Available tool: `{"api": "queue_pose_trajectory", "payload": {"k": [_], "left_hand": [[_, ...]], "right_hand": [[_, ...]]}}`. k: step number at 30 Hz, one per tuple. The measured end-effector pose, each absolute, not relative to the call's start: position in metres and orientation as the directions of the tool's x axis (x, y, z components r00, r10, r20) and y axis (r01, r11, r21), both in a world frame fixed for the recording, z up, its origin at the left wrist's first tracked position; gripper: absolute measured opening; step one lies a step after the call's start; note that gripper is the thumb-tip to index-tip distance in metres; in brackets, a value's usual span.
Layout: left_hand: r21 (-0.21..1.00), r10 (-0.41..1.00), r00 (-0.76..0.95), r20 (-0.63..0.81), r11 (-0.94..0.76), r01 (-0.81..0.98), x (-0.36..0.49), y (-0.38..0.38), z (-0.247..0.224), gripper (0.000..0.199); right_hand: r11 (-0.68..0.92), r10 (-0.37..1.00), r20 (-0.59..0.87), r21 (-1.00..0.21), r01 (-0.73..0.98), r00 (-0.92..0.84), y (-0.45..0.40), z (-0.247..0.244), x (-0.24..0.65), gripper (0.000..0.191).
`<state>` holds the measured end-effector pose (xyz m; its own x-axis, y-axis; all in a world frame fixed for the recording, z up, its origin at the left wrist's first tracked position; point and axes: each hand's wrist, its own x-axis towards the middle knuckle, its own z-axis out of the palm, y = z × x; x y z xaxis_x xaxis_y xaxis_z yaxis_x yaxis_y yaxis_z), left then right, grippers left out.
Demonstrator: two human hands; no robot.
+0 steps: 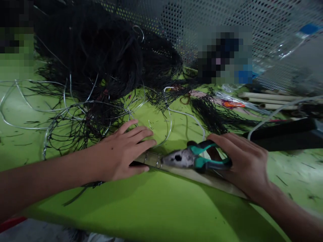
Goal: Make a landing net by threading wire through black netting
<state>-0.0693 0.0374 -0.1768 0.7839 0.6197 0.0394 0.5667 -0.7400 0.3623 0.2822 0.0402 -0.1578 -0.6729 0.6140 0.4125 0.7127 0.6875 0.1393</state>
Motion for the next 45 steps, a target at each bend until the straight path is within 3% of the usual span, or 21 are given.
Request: {"api": "queue_pose_trajectory", "payload": {"k": [2, 6, 9, 15, 19, 23, 26, 29, 33, 37, 39, 41, 43, 45], "left_hand": [[0.357, 0.616, 0.786, 0.043, -0.745, 0.564, -0.069, 0.0375, -0.1764, 0.055], [0.376, 0.627, 0.777, 0.06, -0.735, 0.564, -0.0685, 0.0374, -0.1766, 0.053], [0.381, 0.629, 0.775, 0.06, -0.732, 0.564, -0.0686, 0.0371, -0.1778, 0.053], [0.364, 0.633, 0.773, 0.039, -0.729, 0.579, -0.0687, 0.0373, -0.18, 0.055], [0.36, 0.63, 0.776, 0.04, -0.734, 0.577, -0.0684, 0.0379, -0.1797, 0.055], [0.349, 0.622, 0.781, 0.047, -0.743, 0.571, -0.0687, 0.0382, -0.1789, 0.053], [0.359, 0.629, 0.776, 0.043, -0.735, 0.575, -0.0688, 0.0382, -0.1788, 0.053], [0.355, 0.626, 0.778, 0.052, -0.74, 0.571, -0.0688, 0.0381, -0.1797, 0.052], [0.342, 0.617, 0.78, 0.103, -0.759, 0.555, -0.0686, 0.0377, -0.1822, 0.052], [0.339, 0.619, 0.778, 0.106, -0.758, 0.557, -0.0688, 0.0378, -0.1835, 0.053], [0.325, 0.618, 0.778, 0.108, -0.762, 0.56, -0.0693, 0.0383, -0.1832, 0.054], [0.278, 0.599, 0.789, 0.137, -0.788, 0.55, -0.0699, 0.0389, -0.1818, 0.054], [0.19, 0.529, 0.822, 0.21, -0.847, 0.496, -0.07, 0.039, -0.1793, 0.049], [0.085, 0.409, 0.856, 0.316, -0.911, 0.404, -0.0697, 0.0382, -0.1762, 0.036]], "right_hand": [[0.704, 0.588, 0.393, 0.182, 0.687, -0.707, 0.0396, -0.1559, 0.2806, 0.014], [0.691, 0.64, 0.41, 0.063, 0.72, -0.65, 0.0389, -0.1519, 0.2788, 0.017], [0.676, 0.6, 0.409, 0.199, 0.709, -0.687, 0.0393, -0.1517, 0.2789, 0.013], [0.677, 0.595, 0.406, 0.211, 0.705, -0.693, 0.0385, -0.1567, 0.2807, 0.011], [0.676, 0.654, 0.395, 0.079, 0.733, -0.645, 0.0387, -0.1577, 0.2807, 0.015], [0.664, 0.628, 0.388, 0.185, 0.725, -0.674, 0.042, -0.158, 0.2803, 0.009], [0.661, 0.647, 0.397, 0.133, 0.739, -0.651, 0.0429, -0.1588, 0.2808, 0.013], [0.682, 0.622, 0.367, 0.18, 0.709, -0.692, 0.0419, -0.1593, 0.2806, 0.012], [0.66, 0.677, 0.398, 0.044, 0.75, -0.619, 0.0417, -0.157, 0.28, 0.011], [0.667, 0.575, 0.411, 0.266, 0.696, -0.707, 0.0408, -0.154, 0.2811, 0.011], [0.636, 0.646, 0.425, 0.158, 0.755, -0.633, 0.0382, -0.1541, 0.2808, 0.014], [0.533, 0.798, 0.406, -0.133, 0.835, -0.445, 0.0354, -0.1549, 0.2796, 0.019], [0.364, 0.919, 0.3, -0.395, 0.843, -0.256, 0.0341, -0.1556, 0.2783, 0.019], [0.207, 0.975, 0.177, -0.517, 0.831, -0.133, 0.0353, -0.1553, 0.2774, 0.021]]}}
